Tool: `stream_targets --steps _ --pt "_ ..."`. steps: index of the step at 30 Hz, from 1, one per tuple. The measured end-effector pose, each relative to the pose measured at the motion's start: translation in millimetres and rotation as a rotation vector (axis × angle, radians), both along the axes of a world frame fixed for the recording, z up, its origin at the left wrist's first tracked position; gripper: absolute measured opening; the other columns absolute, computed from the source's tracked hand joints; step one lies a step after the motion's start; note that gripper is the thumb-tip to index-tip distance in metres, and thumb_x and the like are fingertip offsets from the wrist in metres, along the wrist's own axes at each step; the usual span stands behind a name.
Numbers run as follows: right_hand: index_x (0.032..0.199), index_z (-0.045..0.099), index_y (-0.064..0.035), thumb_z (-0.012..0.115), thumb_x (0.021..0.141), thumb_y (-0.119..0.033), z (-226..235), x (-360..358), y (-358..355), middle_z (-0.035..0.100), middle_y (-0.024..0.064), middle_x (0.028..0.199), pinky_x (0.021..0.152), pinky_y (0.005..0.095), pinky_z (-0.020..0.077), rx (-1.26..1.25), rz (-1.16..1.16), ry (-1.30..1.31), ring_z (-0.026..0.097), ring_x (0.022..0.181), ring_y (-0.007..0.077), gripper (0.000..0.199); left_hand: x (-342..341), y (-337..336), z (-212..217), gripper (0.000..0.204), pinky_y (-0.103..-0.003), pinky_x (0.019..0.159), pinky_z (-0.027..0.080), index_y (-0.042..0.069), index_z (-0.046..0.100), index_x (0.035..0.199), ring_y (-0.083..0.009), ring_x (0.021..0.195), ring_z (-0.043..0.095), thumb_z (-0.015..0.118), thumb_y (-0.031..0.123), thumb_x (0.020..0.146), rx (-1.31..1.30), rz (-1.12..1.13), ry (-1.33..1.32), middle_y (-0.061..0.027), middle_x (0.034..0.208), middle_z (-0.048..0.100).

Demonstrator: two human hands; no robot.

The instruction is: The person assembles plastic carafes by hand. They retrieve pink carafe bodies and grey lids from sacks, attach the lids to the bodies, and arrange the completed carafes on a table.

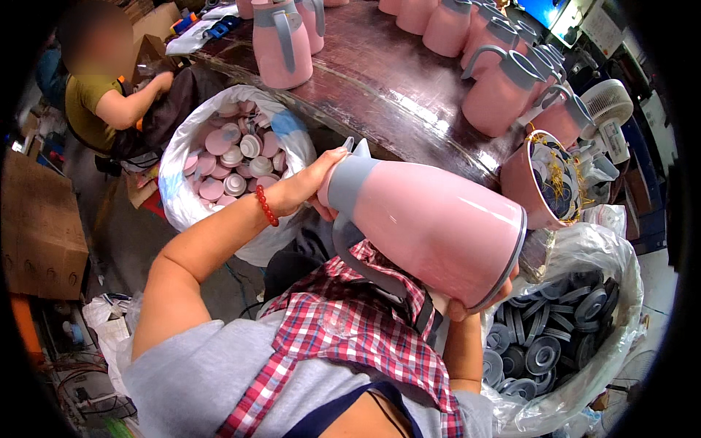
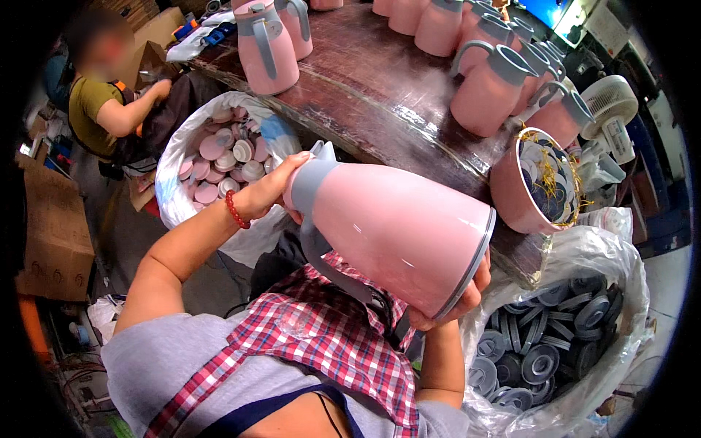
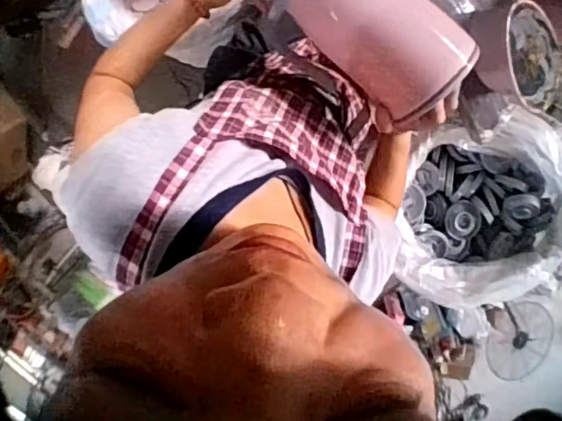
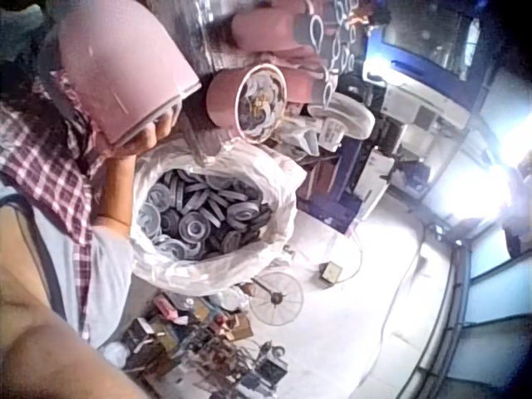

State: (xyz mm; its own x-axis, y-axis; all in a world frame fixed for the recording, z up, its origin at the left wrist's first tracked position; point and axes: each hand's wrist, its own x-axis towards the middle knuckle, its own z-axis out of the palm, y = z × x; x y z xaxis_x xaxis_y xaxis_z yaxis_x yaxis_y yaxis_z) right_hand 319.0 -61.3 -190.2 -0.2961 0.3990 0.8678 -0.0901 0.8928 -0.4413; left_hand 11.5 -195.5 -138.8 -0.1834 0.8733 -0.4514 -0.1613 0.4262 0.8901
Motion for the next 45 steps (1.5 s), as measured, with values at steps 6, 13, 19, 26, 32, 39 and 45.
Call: stream_targets --steps 6,13,19,26,32,39,45 --pt "0.128 0.041 -0.0026 0.056 0.082 -0.033 -25.4 -0.5 6.9 0.052 0.0122 0.120 0.092 0.0364 0.0415 -0.925 0.226 0.383 0.052 0.108 0.0240 0.057 23.8 7.5 3.0 0.057 -0.027 0.090 0.038 0.000 0.041 0.127 -0.0131 0.101 0.049 0.038 0.044 0.093 0.481 0.236 0.121 -0.0077 0.110 0.051" --pt "0.119 0.053 -0.0025 0.053 0.084 -0.040 -34.5 -2.8 7.8 0.056 0.0109 0.118 0.095 0.0404 0.0396 -0.724 -0.025 0.356 0.052 0.111 0.0248 0.052 30.3 8.0 3.2 0.051 -0.025 0.090 0.037 0.000 0.040 0.129 -0.0127 0.104 0.048 0.037 0.037 0.094 0.575 0.270 0.085 -0.0071 0.114 0.051" --pt "0.110 0.046 -0.0183 0.063 0.073 -0.043 43.3 -0.9 2.6 0.047 0.0124 0.117 0.090 0.0535 0.0390 0.309 0.100 0.007 0.048 0.110 0.0395 0.048 7.1 -0.1 -2.9 0.050 -0.036 0.080 0.052 0.004 0.050 0.121 -0.0229 0.094 0.063 0.032 0.043 0.094 0.173 0.098 -0.327 -0.0141 0.110 0.060" --pt "0.104 0.045 -0.0324 0.060 0.079 -0.036 83.9 -15.0 15.6 0.050 -0.0039 0.121 0.082 0.0489 0.0373 0.654 0.425 0.043 0.048 0.112 0.0309 0.029 -18.1 -11.4 -0.4 0.063 -0.046 0.045 0.056 0.003 0.051 0.120 -0.0321 0.082 0.066 0.028 0.055 0.092 -0.355 -0.414 -0.394 -0.0174 0.100 0.064" --pt "0.106 0.049 -0.0220 0.060 0.078 -0.035 70.6 1.0 30.7 0.051 0.0028 0.121 0.083 0.0471 0.0385 0.603 0.206 -0.143 0.050 0.108 0.0286 0.032 4.2 -0.1 19.8 0.051 -0.032 0.092 0.043 0.009 0.049 0.123 -0.0140 0.105 0.056 0.032 0.049 0.097 0.082 0.113 -0.351 -0.0047 0.116 0.058" --pt "0.123 0.048 -0.0016 0.048 0.088 -0.039 6.0 -33.1 17.9 0.055 0.0117 0.120 0.095 0.0379 0.0414 -1.082 0.171 0.333 0.054 0.109 0.0254 0.051 26.8 18.4 45.1 0.046 -0.026 0.099 0.033 0.002 0.034 0.135 -0.0156 0.116 0.045 0.034 0.027 0.097 0.702 0.330 0.246 -0.0093 0.128 0.047" --pt "0.118 0.053 -0.0020 0.044 0.091 -0.040 8.9 -45.1 44.9 0.061 0.0123 0.110 0.090 0.0363 0.0452 -1.638 0.576 0.238 0.058 0.101 0.0231 0.048 38.7 10.4 70.7 0.068 -0.043 0.094 0.039 -0.003 0.041 0.125 -0.0349 0.105 0.051 0.065 0.027 0.069 1.063 0.037 1.204 -0.0210 0.116 0.050"
